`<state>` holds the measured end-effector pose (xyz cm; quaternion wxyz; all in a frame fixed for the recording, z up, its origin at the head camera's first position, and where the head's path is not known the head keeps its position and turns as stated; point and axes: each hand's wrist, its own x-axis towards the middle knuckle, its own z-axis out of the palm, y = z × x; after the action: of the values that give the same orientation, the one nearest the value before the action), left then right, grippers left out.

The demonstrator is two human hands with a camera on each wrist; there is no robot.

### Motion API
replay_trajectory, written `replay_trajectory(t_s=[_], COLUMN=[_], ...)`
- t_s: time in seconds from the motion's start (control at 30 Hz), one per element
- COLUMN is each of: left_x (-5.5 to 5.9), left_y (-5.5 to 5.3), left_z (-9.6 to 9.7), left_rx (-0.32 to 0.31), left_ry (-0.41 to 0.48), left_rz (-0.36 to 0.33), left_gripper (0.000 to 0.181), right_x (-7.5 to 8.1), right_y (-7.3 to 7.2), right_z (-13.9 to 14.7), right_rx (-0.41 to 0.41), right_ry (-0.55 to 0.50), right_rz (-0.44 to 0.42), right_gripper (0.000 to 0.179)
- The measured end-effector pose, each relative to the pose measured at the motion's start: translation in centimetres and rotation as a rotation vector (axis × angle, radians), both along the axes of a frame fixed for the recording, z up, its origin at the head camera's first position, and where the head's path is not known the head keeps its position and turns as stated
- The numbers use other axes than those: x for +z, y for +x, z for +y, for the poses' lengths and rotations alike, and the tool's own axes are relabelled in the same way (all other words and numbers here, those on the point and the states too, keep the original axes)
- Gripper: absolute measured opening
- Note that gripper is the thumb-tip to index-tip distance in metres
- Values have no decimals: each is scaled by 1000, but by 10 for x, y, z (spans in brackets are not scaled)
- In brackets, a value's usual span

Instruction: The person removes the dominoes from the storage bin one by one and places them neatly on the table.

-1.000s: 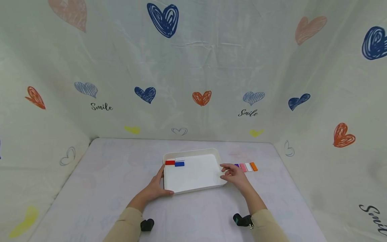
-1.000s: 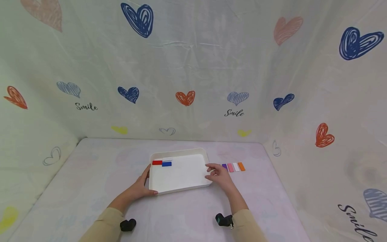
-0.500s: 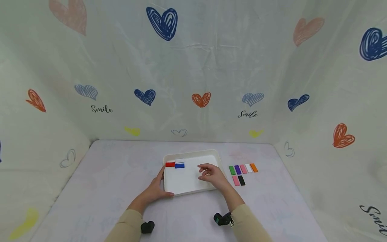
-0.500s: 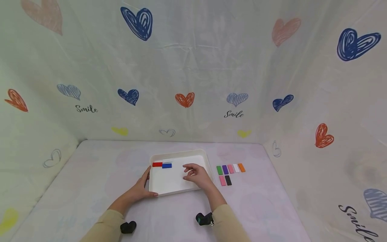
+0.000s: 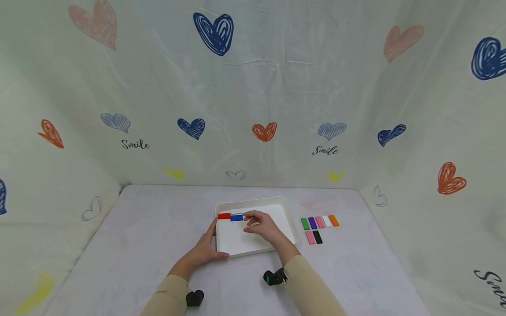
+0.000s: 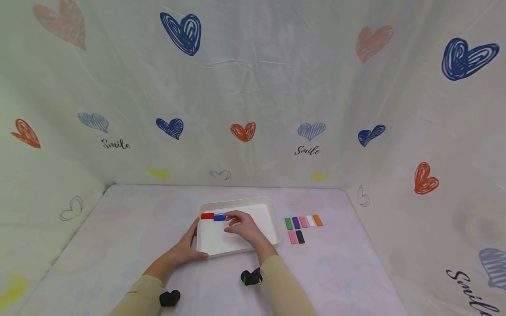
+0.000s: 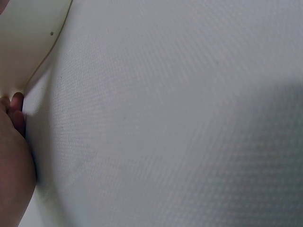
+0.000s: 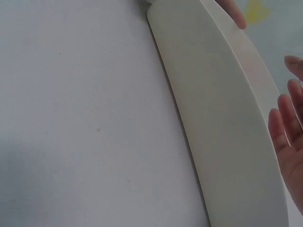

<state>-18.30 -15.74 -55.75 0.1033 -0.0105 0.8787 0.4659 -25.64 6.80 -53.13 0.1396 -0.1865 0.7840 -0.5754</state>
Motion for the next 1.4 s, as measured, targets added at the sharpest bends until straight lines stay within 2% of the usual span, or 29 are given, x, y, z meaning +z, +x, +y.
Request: replay_trajectory(t_s=[0.3, 0.4, 0.67, 0.8, 1.03, 1.2, 1.4], left_x=[-1, -2, -1, -3, -4, -3, -2], left_y=[0, -1, -7, -3, 7, 7, 4], left_z=[0, 0, -1, -1, -1, 0, -1], left_rx=[1, -6, -14, -18, -13, -6, 5], left_ry=[-2, 3, 20, 46, 34, 40, 22], left_rz=[-2, 4, 31, 28, 24, 18, 9], left_gripper=[127, 128, 128, 129, 129, 128, 128], right_x=[-1, -1, 2, -2, -8, -4, -2], right_y=[-20, -25, -42, -44, -42, -42, -45], right_z=[-13, -15, -16, -20, -26, -27, -28], right_rx=[43, 48, 49, 70, 112, 113, 117], right_ry=[168, 210, 290, 311, 351, 410, 432], right_rz=[7, -17, -9, -20, 3, 29, 28], right_gripper=[45, 47, 48, 50, 51, 50, 48])
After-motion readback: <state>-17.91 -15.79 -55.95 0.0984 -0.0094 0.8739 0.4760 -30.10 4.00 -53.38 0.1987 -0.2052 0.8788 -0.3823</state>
